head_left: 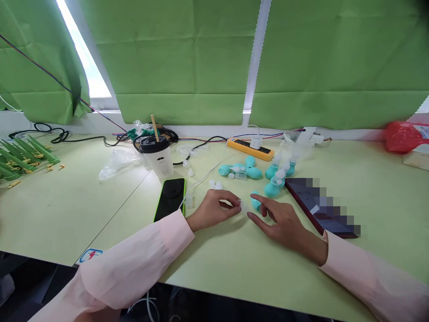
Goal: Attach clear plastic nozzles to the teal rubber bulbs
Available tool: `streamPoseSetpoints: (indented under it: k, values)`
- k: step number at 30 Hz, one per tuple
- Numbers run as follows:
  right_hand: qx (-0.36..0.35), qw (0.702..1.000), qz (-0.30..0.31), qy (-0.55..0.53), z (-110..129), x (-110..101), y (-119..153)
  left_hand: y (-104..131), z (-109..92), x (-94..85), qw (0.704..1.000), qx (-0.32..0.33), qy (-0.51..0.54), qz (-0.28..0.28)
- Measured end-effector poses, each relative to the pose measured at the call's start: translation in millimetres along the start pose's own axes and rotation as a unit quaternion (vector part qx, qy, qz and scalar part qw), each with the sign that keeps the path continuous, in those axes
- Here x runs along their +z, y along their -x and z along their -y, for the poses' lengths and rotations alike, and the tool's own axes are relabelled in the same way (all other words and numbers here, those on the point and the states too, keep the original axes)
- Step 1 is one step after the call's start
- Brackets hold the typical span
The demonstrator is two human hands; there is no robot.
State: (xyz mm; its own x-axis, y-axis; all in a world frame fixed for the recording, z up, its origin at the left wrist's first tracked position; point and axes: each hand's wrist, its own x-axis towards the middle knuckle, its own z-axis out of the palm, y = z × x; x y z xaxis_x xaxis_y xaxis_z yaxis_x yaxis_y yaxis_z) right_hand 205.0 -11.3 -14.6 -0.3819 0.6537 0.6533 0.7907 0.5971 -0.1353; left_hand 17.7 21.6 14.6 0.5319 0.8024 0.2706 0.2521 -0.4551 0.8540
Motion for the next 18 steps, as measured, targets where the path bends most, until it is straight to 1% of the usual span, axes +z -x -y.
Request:
streamPoseSetpoints:
  k: [2, 4, 6, 7, 9, 11, 12, 13, 14, 15, 16, 18]
  values:
    - [0.023, 0.998, 0.035, -0.046, 7, 1, 2, 3, 0, 1.6, 0.997, -0.012, 0.074, 0.034]
    - [0.053, 0.993, 0.061, -0.091, 14, 1, 3, 4, 1, 2.2, 0.991, -0.006, 0.117, 0.062]
    - [0.084, 0.985, 0.073, -0.13, 18, 2, 3, 3, 2, 1.4, 0.99, 0.003, 0.122, 0.071]
    - [0.098, 0.982, 0.075, -0.143, 19, 2, 3, 3, 2, -0.1, 0.992, 0.004, 0.107, 0.065]
    - [0.117, 0.979, 0.074, -0.152, 20, 3, 2, 0, 3, -6.8, 0.999, 0.012, 0.034, 0.034]
    - [0.127, 0.978, 0.074, -0.146, 19, 5, 2, -5, 5, -18.9, 0.995, 0.043, -0.087, -0.027]
    - [0.129, 0.978, 0.074, -0.144, 19, 6, 3, -8, 7, -26.5, 0.984, 0.069, -0.154, -0.061]
    - [0.13, 0.978, 0.076, -0.144, 18, 7, 3, -11, 10, -34.6, 0.966, 0.084, -0.225, -0.092]
    - [0.13, 0.977, 0.078, -0.148, 18, 8, 4, -15, 13, -42.4, 0.948, 0.084, -0.289, -0.106]
    - [0.132, 0.976, 0.079, -0.156, 18, 9, 5, -18, 16, -49.5, 0.932, 0.075, -0.339, -0.104]
    - [0.137, 0.973, 0.079, -0.167, 18, 10, 6, -20, 20, -55.2, 0.921, 0.063, -0.374, -0.086]
    - [0.153, 0.965, 0.085, -0.194, 18, 11, 8, -23, 25, -61.3, 0.911, 0.052, -0.407, -0.041]
